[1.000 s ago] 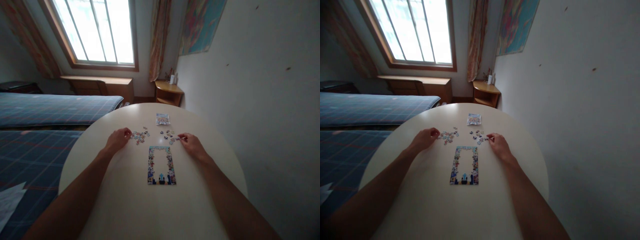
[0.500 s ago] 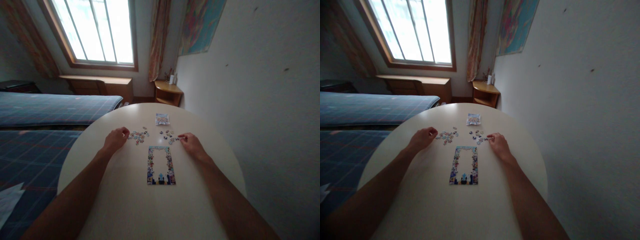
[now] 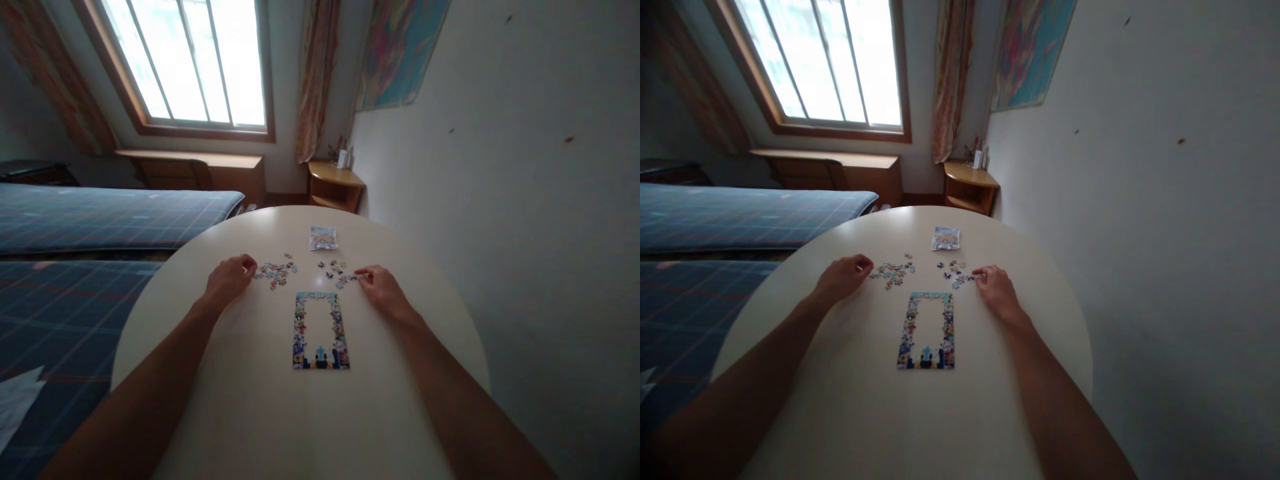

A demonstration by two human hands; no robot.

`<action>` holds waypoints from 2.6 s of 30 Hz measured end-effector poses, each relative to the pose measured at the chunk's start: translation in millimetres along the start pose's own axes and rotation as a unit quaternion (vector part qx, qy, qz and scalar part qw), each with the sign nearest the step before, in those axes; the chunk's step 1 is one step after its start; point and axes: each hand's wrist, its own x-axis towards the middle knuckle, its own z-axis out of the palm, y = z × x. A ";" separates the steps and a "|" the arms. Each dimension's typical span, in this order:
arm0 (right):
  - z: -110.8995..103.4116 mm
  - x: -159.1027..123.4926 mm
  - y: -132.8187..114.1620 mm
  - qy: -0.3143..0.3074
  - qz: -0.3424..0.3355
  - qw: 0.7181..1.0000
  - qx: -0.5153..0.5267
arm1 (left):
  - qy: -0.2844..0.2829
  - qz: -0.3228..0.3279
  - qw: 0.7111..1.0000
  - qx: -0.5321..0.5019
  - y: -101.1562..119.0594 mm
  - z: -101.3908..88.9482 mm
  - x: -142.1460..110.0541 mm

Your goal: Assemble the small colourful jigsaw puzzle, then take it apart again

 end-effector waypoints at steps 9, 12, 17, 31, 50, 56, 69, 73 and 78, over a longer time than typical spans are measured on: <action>1.5 0.7 2.8 0.001 -0.003 1.000 -0.002 | 0.000 -0.013 1.000 0.002 2.2 -1.5 -1.5; 1.6 0.9 3.4 -0.002 -0.002 1.000 -0.004 | -0.004 -0.014 1.000 0.002 3.0 -1.8 -2.1; 6.7 2.9 2.7 -0.016 -0.046 0.999 -0.010 | -0.011 -0.017 1.000 0.004 3.7 -2.2 -2.6; 2.7 0.5 17.3 0.041 0.019 0.995 -0.087 | -0.018 -0.016 1.000 0.002 4.6 -1.9 -3.9; -9.0 6.0 21.8 0.024 0.106 0.987 -0.118 | -0.038 -0.014 0.999 -0.004 9.4 -1.8 -6.9; -7.5 6.6 22.4 -0.021 0.074 0.992 -0.104 | -0.040 -0.008 0.999 -0.003 13.6 -2.8 -8.8; -23.4 -4.4 -3.2 -0.142 -0.043 0.987 0.057 | -0.035 0.023 0.999 -0.021 12.4 2.8 -6.5; -28.1 -14.2 -31.4 -0.200 -0.103 0.959 0.174 | -0.047 0.096 0.993 -0.052 18.3 5.6 -8.7; -23.4 -36.4 -76.3 -0.343 -0.133 0.901 0.229 | -0.062 0.345 0.928 -0.130 30.0 11.2 -24.2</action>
